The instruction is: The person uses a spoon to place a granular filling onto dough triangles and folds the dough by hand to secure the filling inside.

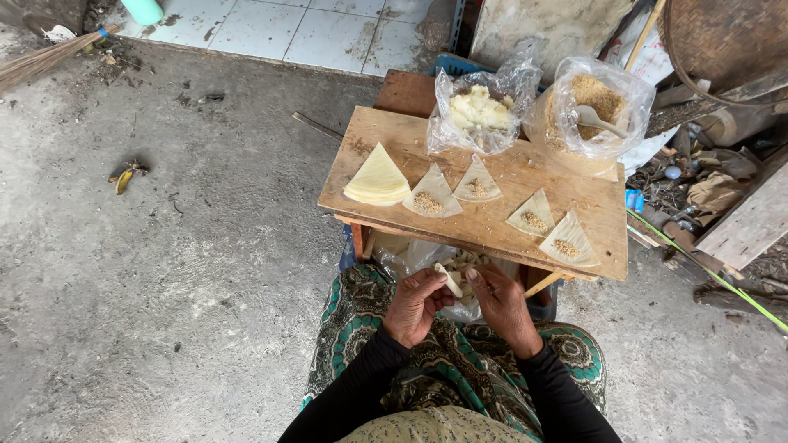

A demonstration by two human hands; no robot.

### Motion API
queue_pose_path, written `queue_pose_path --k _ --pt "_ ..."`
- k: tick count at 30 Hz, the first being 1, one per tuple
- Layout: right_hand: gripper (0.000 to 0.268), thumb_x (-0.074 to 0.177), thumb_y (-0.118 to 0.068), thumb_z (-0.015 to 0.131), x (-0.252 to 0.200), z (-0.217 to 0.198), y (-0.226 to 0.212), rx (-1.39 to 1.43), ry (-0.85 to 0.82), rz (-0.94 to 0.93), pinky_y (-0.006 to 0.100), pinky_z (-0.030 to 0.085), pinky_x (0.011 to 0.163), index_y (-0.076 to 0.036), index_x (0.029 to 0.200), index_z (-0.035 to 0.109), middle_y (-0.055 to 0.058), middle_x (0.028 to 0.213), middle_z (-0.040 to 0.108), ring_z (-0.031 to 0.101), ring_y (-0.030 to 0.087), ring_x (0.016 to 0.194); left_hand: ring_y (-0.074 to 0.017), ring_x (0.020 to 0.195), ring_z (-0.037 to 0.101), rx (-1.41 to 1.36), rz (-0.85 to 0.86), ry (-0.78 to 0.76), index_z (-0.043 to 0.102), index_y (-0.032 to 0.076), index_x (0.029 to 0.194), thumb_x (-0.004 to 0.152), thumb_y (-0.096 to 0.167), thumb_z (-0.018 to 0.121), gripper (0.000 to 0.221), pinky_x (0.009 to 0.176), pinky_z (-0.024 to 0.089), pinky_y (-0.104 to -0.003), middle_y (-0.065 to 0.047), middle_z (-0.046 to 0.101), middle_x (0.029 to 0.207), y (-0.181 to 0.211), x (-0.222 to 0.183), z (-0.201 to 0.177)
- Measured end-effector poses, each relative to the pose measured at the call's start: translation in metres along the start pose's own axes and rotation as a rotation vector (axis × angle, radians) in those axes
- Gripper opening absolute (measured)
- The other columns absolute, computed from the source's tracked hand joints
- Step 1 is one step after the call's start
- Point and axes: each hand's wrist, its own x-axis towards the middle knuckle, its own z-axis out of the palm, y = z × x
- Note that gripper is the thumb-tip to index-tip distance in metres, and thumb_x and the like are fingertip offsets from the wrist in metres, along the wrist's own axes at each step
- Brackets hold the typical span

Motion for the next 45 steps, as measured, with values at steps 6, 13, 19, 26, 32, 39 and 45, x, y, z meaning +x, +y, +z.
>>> queue_pose_path --k 6,13,19,26,32,39,45 --pt "0.018 0.098 -0.014 0.070 -0.009 0.010 0.003 0.219 0.059 -0.006 0.035 0.060 0.079 -0.002 0.109 0.078 0.010 0.109 0.075 0.072 0.019 0.095 -0.0155 0.074 0.069 0.105 0.014 0.053 0.073 0.002 0.104 0.096 0.015 0.076 0.015 0.068 0.057 -0.033 -0.007 0.073 0.088 -0.008 -0.002 -0.004" --pt "0.016 0.098 -0.014 0.070 -0.016 0.019 -0.015 0.032 0.098 -0.153 0.036 0.060 0.080 -0.006 0.111 0.077 0.007 0.106 0.071 0.071 0.020 0.099 -0.0155 0.075 0.070 0.128 0.066 0.084 0.073 0.002 0.103 0.096 0.015 0.077 0.015 0.069 0.057 -0.032 -0.007 0.073 0.086 -0.014 -0.003 -0.006" --pt "0.017 0.097 -0.013 0.073 -0.019 0.028 -0.029 -0.298 0.218 -0.322 0.041 0.050 0.083 -0.006 0.112 0.076 0.009 0.105 0.070 0.066 0.026 0.099 -0.0151 0.079 0.071 0.084 0.124 0.117 0.072 0.002 0.103 0.095 0.011 0.076 0.013 0.071 0.058 -0.031 -0.007 0.076 0.092 -0.020 -0.003 -0.008" --pt "0.031 0.092 -0.014 0.074 -0.014 0.028 -0.051 -0.641 0.240 -0.559 0.046 0.045 0.090 0.000 0.119 0.073 0.014 0.112 0.066 0.064 0.032 0.104 -0.0174 0.078 0.071 0.005 0.108 0.175 0.073 -0.002 0.104 0.100 0.017 0.070 0.019 0.072 0.059 -0.035 -0.010 0.074 0.090 -0.020 -0.002 -0.012" --pt "0.021 0.093 -0.013 0.076 -0.011 0.029 -0.032 -0.501 0.220 -0.426 0.044 0.048 0.086 -0.003 0.112 0.073 0.011 0.108 0.071 0.067 0.028 0.099 -0.0197 0.081 0.071 0.156 0.046 0.212 0.073 -0.003 0.103 0.102 0.027 0.069 0.030 0.071 0.056 -0.035 -0.011 0.073 0.090 -0.009 -0.012 -0.020" --pt "0.022 0.093 -0.013 0.075 -0.014 0.025 -0.018 -0.450 0.124 -0.407 0.043 0.050 0.084 -0.004 0.113 0.074 0.012 0.106 0.073 0.069 0.028 0.096 -0.0097 0.091 0.061 0.294 0.256 0.138 0.075 0.011 0.119 0.097 0.029 0.068 0.029 0.076 0.052 -0.029 -0.003 0.072 0.118 0.000 -0.016 -0.023" --pt "0.024 0.092 -0.012 0.074 -0.014 0.025 -0.025 -0.471 0.082 -0.428 0.044 0.050 0.084 -0.003 0.114 0.073 0.012 0.106 0.073 0.070 0.029 0.096 -0.0178 0.085 0.066 0.116 0.403 -0.067 0.072 0.008 0.097 0.108 0.024 0.066 0.020 0.085 0.059 -0.034 -0.006 0.068 0.090 0.010 -0.004 -0.044"
